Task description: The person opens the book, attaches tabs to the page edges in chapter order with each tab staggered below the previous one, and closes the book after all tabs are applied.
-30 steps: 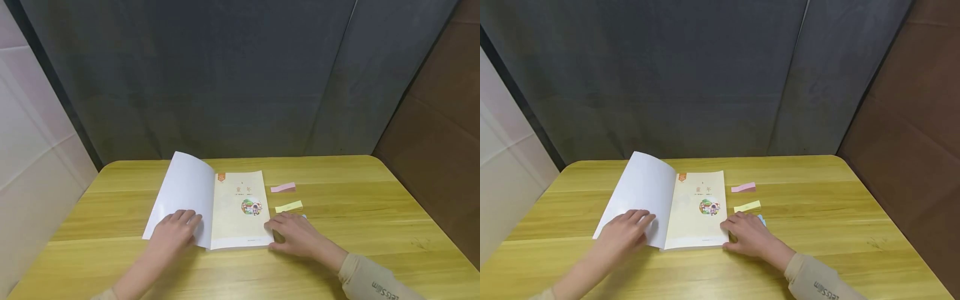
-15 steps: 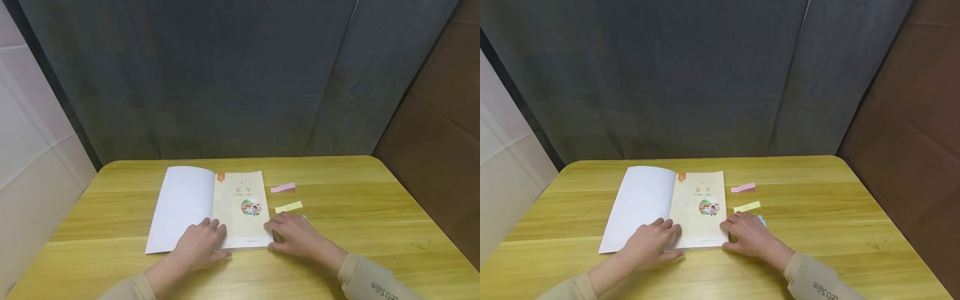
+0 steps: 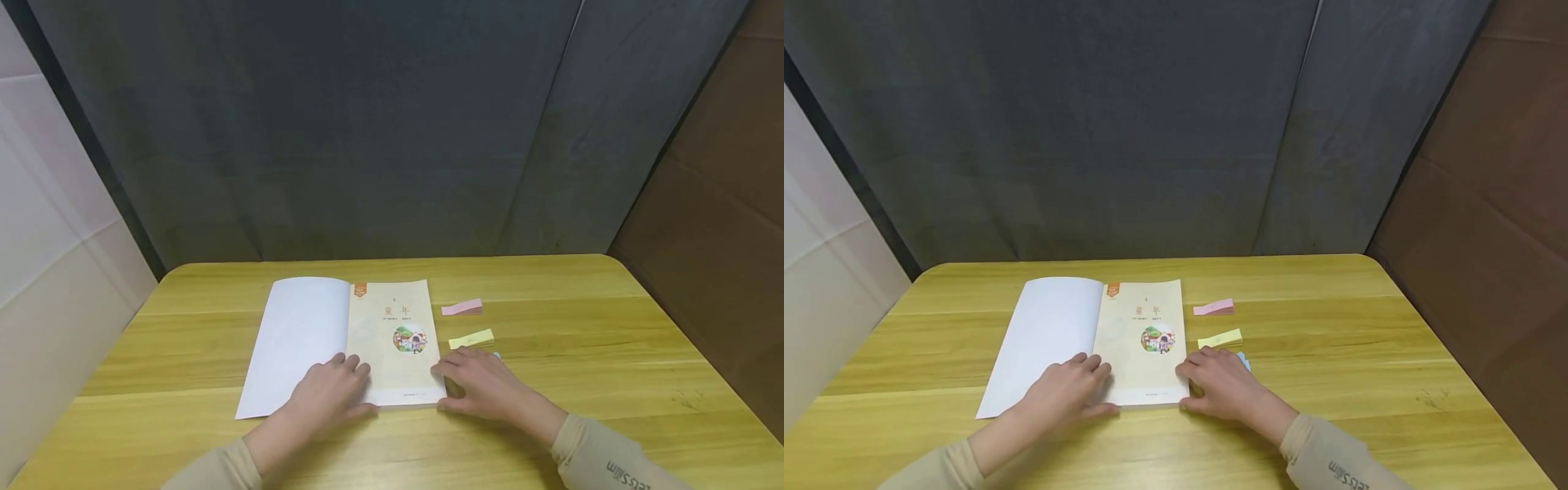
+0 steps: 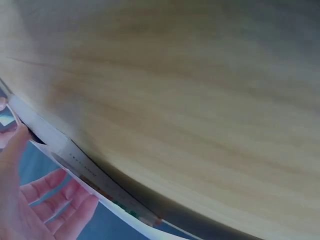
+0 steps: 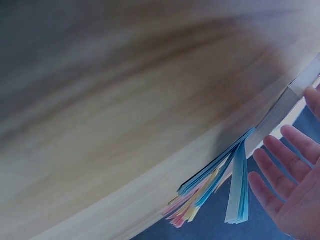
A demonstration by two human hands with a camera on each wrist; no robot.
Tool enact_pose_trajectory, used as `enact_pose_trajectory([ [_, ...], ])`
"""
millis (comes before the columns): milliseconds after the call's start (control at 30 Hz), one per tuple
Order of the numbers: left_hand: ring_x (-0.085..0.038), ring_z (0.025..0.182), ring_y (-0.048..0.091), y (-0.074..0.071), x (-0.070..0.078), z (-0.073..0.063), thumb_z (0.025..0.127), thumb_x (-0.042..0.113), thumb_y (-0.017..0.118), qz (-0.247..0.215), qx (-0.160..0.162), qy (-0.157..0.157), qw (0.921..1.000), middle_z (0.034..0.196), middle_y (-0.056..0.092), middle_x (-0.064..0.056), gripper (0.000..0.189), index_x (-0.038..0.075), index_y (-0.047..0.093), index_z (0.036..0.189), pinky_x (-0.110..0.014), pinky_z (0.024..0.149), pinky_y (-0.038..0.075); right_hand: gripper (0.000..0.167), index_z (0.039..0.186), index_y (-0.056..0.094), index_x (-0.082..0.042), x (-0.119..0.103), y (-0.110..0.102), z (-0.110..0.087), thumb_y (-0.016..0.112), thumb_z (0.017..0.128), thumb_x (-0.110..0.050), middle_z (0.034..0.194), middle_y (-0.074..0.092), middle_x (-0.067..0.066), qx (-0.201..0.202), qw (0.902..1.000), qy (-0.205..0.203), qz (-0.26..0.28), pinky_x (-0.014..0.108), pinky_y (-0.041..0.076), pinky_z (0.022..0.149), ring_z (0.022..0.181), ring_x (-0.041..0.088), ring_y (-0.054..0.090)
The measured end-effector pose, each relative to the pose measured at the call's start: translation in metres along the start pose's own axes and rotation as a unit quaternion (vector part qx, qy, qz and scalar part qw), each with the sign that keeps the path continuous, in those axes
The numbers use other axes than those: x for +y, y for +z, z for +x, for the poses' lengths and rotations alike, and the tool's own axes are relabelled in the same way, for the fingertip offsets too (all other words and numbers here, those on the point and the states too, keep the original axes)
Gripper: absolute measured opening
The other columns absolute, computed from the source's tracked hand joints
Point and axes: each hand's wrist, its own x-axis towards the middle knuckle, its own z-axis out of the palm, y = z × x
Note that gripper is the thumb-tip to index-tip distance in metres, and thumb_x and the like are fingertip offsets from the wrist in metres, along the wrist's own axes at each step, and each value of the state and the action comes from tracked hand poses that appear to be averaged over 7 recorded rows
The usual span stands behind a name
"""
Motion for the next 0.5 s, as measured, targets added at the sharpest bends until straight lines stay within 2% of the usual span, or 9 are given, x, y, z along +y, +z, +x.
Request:
enact_pose_trajectory([
  [300, -0.012, 0.055, 0.041, -0.002, -0.008, -0.002, 0.064, 0.058, 0.064, -0.041, 0.010, -0.011, 0.9990, 0.065, 0.042, 0.004, 0.052, 0.009, 0.053, 0.079, -0.025, 0.039, 0.033, 0.050, 0.110, 0.059, -0.015, 0.000, 0.000, 0.000, 0.065, 0.072, -0.048, 0.107, 0.057, -0.001, -0.009, 0.9999, 0.007, 0.003, 0.039, 0.042, 0.082, 0.100, 0.019, 0.051],
  [500, -0.010, 0.053, 0.039, -0.005, -0.011, -0.005, 0.064, 0.055, 0.065, -0.072, 0.023, -0.011, 0.9971, 0.064, 0.040, 0.006, 0.049, 0.010, 0.053, 0.078, -0.024, 0.039, 0.032, 0.053, 0.111, 0.059, -0.013, 0.000, 0.000, 0.000, 0.065, 0.071, -0.049, 0.108, 0.056, 0.000, -0.016, 0.9998, 0.008, 0.006, 0.039, 0.041, 0.082, 0.101, 0.019, 0.051],
])
